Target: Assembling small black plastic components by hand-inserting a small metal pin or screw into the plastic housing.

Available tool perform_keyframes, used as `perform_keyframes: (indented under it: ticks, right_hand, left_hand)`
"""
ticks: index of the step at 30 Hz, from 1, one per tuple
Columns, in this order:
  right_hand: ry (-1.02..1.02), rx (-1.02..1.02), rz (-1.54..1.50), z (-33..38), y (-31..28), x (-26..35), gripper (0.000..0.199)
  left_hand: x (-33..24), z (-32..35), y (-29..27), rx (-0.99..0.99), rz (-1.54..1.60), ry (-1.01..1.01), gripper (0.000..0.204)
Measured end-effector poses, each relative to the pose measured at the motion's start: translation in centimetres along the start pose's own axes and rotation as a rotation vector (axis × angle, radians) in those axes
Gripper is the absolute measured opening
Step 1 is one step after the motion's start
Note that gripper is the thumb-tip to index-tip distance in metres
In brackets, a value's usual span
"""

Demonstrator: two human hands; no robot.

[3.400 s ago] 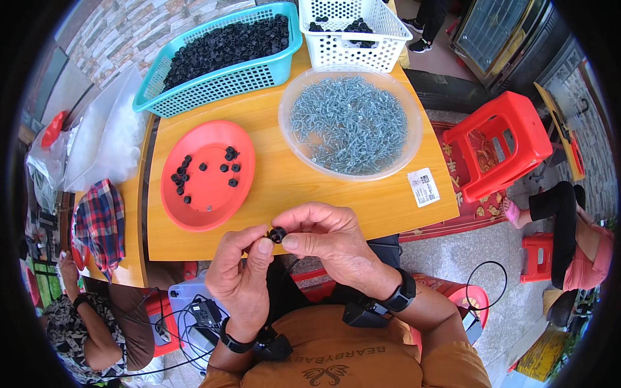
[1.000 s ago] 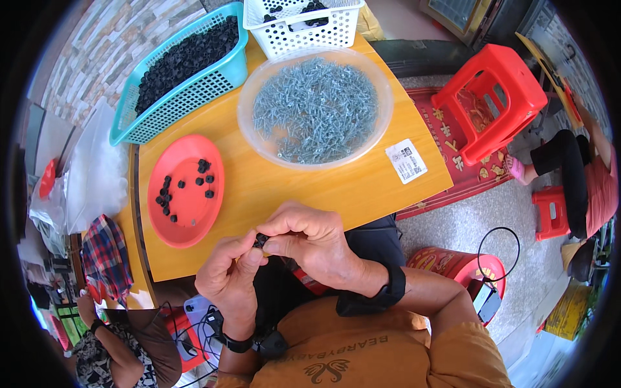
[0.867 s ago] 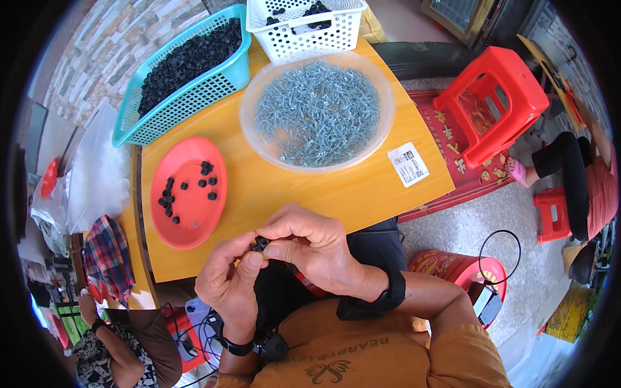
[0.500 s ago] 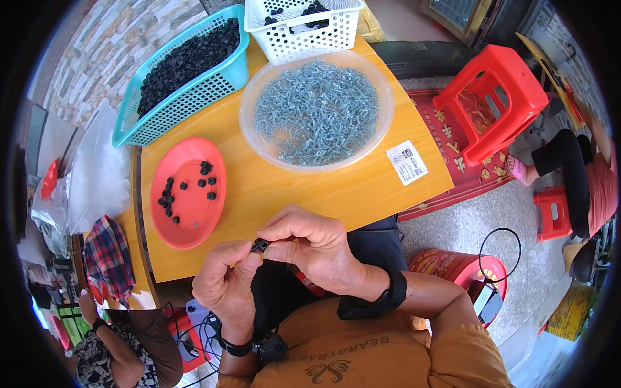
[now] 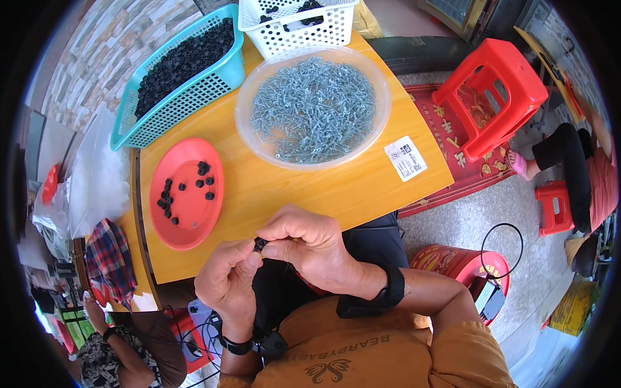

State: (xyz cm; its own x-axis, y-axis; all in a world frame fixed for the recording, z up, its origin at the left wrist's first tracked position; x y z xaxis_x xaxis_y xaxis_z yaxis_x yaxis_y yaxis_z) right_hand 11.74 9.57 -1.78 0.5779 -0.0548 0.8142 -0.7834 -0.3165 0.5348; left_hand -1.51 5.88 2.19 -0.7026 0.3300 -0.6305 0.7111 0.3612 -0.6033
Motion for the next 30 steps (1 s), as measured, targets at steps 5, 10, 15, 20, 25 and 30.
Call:
perform_keyframes:
  ticks: [5,10,15,20,25,30]
  right_hand:
    - [-0.030,-0.005,0.031,0.0,0.0,0.0,0.018]
    - [-0.098,0.017,0.103,-0.1,0.1,0.1,0.020]
    - [-0.371,0.119,0.427,-0.3,1.0,1.4,0.029]
    - [-0.383,0.114,0.463,-0.2,1.2,1.8,0.030]
    - [-0.379,0.110,0.459,-0.3,1.2,2.0,0.029]
    - [-0.400,0.141,0.475,-0.4,1.2,2.3,0.032]
  left_hand:
    - [0.4,0.0,0.3,-0.023,0.103,-0.048,0.014]
    - [1.2,0.6,0.9,-0.064,0.336,-0.245,0.014]
    - [1.4,0.9,1.1,-0.117,0.436,-0.315,0.013]
    - [1.1,1.3,1.3,-0.158,0.428,-0.337,0.015]
    - [1.6,1.5,1.3,-0.136,0.401,-0.367,0.016]
    - [1.1,1.4,1.5,-0.137,0.512,-0.418,0.018]
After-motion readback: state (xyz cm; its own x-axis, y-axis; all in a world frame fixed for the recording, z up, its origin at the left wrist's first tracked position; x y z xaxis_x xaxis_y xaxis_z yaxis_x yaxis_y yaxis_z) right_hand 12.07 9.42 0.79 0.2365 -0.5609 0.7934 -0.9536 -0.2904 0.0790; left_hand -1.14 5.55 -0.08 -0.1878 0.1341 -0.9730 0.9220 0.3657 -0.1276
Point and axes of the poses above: each hand's wrist, its own z-axis away from the middle knuckle, its own y-axis out of the palm, x = y × z, the point moved 5 cm from there along -z, towards the middle knuckle, and after that the axes turned 13 degrees about -z, right-handed, at the moved point
